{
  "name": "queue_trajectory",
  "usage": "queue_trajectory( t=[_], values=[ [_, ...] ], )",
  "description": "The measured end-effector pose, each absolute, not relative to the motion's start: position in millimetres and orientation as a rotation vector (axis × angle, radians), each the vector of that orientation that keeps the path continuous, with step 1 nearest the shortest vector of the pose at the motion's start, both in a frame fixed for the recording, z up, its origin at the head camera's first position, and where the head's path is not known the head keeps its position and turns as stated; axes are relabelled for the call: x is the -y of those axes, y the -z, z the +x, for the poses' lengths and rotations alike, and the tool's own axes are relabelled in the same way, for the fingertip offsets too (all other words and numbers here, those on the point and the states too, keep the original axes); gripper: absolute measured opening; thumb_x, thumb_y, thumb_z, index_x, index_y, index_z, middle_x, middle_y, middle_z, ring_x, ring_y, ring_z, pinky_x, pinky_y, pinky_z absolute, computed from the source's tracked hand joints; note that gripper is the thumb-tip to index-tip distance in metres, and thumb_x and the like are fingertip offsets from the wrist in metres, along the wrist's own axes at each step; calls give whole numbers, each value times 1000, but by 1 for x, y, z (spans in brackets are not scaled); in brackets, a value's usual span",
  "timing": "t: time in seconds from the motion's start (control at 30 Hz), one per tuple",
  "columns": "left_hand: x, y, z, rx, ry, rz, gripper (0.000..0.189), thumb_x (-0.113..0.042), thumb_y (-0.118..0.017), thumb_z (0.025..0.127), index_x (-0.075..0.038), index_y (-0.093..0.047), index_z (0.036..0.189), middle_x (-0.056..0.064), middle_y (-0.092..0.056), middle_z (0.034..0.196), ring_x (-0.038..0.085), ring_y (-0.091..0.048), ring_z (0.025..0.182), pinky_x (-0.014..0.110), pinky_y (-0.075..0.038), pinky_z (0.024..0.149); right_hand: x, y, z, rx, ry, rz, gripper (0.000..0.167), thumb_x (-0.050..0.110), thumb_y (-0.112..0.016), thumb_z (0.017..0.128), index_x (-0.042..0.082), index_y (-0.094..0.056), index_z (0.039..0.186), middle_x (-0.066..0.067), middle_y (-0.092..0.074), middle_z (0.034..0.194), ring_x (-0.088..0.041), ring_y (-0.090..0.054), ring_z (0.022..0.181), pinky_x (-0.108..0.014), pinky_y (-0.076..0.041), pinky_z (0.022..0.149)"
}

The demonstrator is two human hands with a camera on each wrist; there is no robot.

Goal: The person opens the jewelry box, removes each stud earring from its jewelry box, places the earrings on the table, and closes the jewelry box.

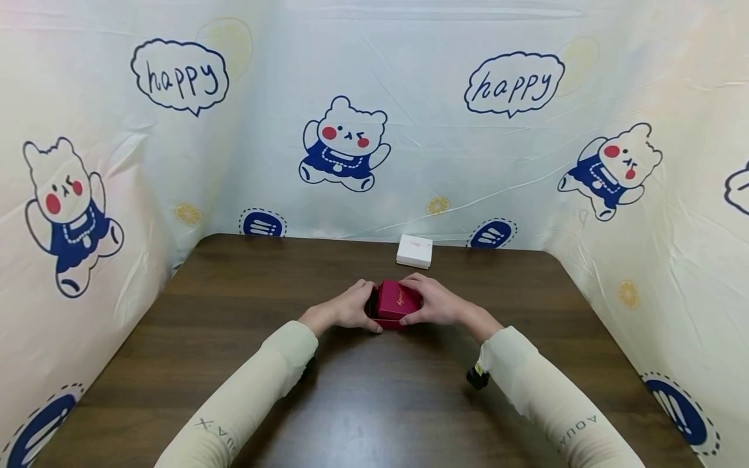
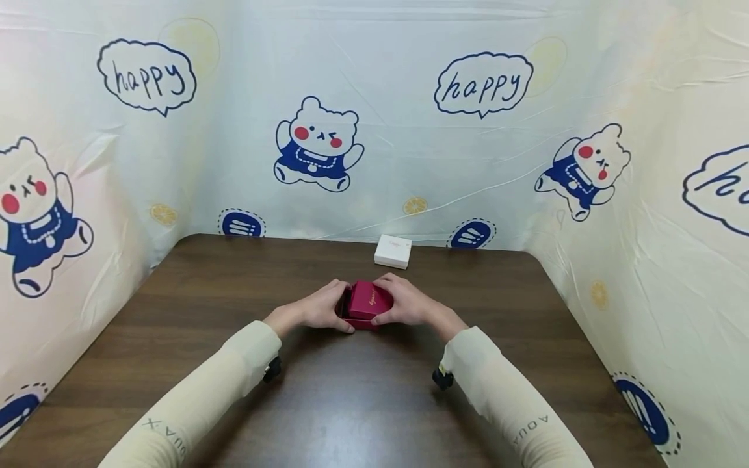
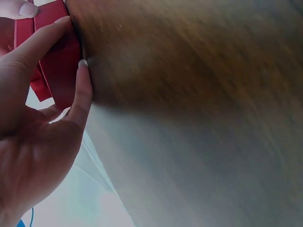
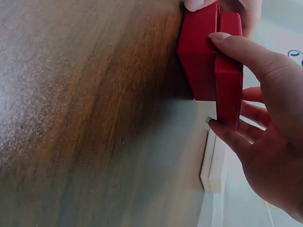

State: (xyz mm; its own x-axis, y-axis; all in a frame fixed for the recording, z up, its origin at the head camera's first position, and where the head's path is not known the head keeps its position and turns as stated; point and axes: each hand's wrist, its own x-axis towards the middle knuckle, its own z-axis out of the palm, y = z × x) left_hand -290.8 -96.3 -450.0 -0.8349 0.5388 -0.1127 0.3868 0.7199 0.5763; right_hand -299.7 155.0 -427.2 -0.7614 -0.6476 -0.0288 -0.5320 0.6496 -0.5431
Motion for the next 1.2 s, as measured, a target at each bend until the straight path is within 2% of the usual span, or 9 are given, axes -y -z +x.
queue_trajectory(
  t=[0.87, 1.2],
  values=[
    [95, 448, -289, -2603, -811, 681, 85, -31, -87, 84, 1, -39, 147, 15, -42, 138, 24, -49, 120, 40, -44, 105, -171, 423, -301, -2654, 726, -906, 83, 33, -88, 79, 5, -50, 148, -13, -49, 147, -32, -45, 131, -51, -44, 107],
    [95, 445, -288, -2588, -817, 676, 92, -32, -86, 84, 3, -34, 150, 18, -40, 141, 26, -49, 121, 42, -44, 106, -174, 423, -303, -2661, 719, -910, 83, 32, -88, 80, 4, -50, 148, -14, -50, 145, -32, -46, 130, -51, -44, 106]
  ],
)
